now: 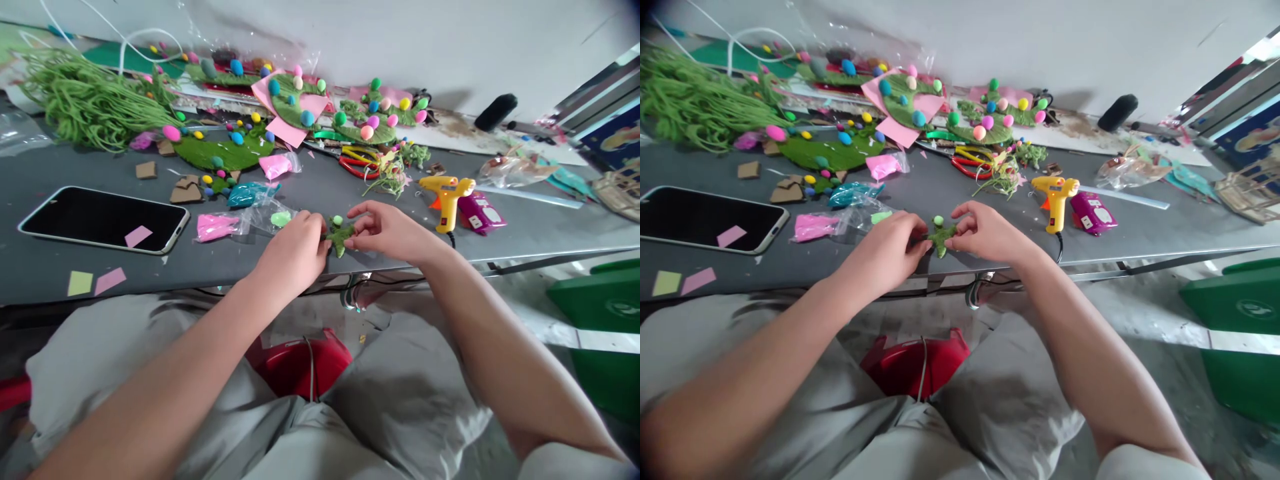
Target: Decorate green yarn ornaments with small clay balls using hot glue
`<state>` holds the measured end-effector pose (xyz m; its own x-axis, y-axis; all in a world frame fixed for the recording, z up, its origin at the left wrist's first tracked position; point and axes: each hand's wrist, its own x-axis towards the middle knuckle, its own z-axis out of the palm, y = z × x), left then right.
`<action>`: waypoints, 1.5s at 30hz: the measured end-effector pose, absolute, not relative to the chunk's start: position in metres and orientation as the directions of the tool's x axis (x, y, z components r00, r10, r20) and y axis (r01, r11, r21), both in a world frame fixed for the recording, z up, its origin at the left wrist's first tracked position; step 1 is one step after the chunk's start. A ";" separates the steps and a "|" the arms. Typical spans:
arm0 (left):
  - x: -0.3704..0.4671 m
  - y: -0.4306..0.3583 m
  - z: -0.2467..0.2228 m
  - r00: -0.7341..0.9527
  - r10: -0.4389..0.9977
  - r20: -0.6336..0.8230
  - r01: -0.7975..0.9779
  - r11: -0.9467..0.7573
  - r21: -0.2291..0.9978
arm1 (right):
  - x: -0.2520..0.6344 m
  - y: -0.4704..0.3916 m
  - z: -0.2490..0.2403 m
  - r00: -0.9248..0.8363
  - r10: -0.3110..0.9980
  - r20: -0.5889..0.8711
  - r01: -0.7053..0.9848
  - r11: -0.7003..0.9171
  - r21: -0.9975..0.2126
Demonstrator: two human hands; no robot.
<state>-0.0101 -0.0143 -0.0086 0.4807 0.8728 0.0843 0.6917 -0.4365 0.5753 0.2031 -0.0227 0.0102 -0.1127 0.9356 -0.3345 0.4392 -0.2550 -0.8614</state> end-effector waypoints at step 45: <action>-0.003 -0.016 0.003 0.263 0.953 0.151 0.210 -0.209 0.955 | 0.192 -0.048 0.019 -0.025 0.872 0.488 0.592 0.406 -0.696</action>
<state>-0.0032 -0.0160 0.0032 0.2633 0.9528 0.1510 0.2097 -0.2093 0.9551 0.1921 -0.0479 0.0192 -0.0249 0.8725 0.4880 0.5920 0.4062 -0.6961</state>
